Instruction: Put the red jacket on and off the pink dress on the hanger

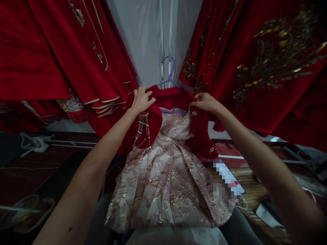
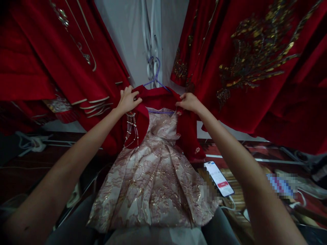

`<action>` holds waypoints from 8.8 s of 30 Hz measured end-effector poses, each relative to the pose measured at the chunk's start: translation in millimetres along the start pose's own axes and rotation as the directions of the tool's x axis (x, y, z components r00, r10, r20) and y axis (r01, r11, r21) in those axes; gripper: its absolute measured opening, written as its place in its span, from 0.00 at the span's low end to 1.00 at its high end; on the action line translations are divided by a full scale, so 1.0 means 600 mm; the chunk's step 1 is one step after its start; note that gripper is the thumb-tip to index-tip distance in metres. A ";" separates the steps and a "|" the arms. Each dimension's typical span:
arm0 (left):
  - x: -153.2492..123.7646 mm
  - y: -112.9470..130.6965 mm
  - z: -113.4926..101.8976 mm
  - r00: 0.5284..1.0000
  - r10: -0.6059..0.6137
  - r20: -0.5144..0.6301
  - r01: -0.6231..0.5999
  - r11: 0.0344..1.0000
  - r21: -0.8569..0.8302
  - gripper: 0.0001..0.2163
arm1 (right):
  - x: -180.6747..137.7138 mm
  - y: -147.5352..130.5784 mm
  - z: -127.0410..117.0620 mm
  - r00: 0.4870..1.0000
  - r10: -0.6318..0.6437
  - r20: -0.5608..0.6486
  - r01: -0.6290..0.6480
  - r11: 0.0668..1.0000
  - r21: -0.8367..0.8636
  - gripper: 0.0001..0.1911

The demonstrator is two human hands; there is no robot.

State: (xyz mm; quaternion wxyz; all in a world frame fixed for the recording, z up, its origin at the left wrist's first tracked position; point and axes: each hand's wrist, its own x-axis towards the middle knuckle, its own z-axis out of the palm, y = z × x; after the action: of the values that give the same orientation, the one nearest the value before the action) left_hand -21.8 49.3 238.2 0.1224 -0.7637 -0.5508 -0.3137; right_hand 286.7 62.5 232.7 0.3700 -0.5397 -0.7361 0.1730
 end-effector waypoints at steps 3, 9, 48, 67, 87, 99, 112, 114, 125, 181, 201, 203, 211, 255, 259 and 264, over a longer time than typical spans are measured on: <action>-0.008 0.010 -0.005 1.000 0.001 -0.015 0.000 1.000 0.029 0.12 | 0.005 -0.013 0.029 0.996 0.065 0.054 -0.075 0.969 0.237 0.15; -0.056 0.064 0.001 0.999 0.024 -0.045 -0.020 0.997 0.079 0.13 | -0.011 -0.054 0.087 0.997 0.073 -0.010 -0.063 0.916 0.395 0.05; -0.146 0.110 0.043 0.999 0.046 0.003 -0.041 0.919 -0.392 0.10 | -0.133 -0.079 0.173 0.937 -0.258 -0.236 0.346 0.787 0.511 0.11; -0.119 0.117 0.003 0.955 0.283 0.088 -0.278 0.958 -0.065 0.12 | -0.114 -0.067 0.166 0.956 -0.233 -0.179 0.294 0.782 0.549 0.18; -0.202 0.118 0.124 0.899 -0.219 0.380 0.419 0.175 -0.891 0.22 | -0.166 -0.027 0.203 0.997 0.060 -0.041 -0.009 0.664 0.748 0.23; -0.256 0.105 0.117 0.816 -0.382 0.434 0.510 0.124 -0.851 0.19 | -0.193 -0.035 0.189 0.994 -0.041 -0.103 0.097 0.770 0.630 0.15; -0.259 0.085 0.100 0.832 -0.469 0.296 0.402 0.142 -0.904 0.16 | -0.214 -0.079 0.255 0.984 -0.166 0.064 0.109 0.847 0.519 0.21; -0.260 0.082 0.100 0.829 -0.458 0.321 0.420 0.133 -0.898 0.17 | -0.214 -0.081 0.256 0.986 -0.158 0.061 0.106 0.857 0.504 0.20; -0.255 0.079 0.124 0.886 -0.452 0.101 0.333 0.471 -0.817 0.09 | -0.208 -0.059 0.264 0.981 -0.162 0.105 0.098 0.886 0.453 0.15; -0.339 0.016 0.188 0.832 -0.553 -0.039 0.475 0.748 -0.464 0.16 | -0.189 0.020 0.289 0.983 -0.173 0.054 0.159 0.967 0.199 0.17; -0.333 0.009 0.145 0.802 -0.595 -0.049 0.596 0.803 0.013 0.20 | -0.211 0.045 0.255 0.924 -0.101 0.370 -0.020 0.951 0.308 0.23; -0.328 -0.002 0.143 0.834 -0.552 0.012 0.552 0.834 -0.011 0.18 | -0.215 0.046 0.255 0.891 -0.143 0.432 -0.043 0.919 0.393 0.22; -0.324 0.038 0.135 0.871 -0.476 -0.119 0.471 0.880 -0.071 0.19 | -0.222 0.041 0.257 0.870 -0.173 0.461 -0.108 0.846 0.522 0.14; -0.334 0.081 0.187 0.752 -0.632 0.189 0.500 0.359 -0.788 0.08 | -0.223 -0.006 0.327 0.997 -0.066 0.050 0.035 0.886 0.463 0.07; -0.331 0.080 0.183 0.697 -0.658 0.286 0.494 0.151 -0.856 0.10 | -0.224 -0.010 0.337 0.990 -0.131 -0.046 0.139 0.905 0.403 0.04; -0.331 0.080 0.177 0.677 -0.653 0.339 0.490 0.056 -0.870 0.10 | -0.233 -0.012 0.337 0.972 -0.219 -0.085 0.235 0.911 0.340 0.05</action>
State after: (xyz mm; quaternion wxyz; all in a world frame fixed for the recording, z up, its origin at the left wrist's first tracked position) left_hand 19.7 -63.3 41.9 -0.4245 -0.3803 -0.5149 -0.6403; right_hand 154.3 -39.6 52.9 0.4934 -0.3806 -0.7431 0.2439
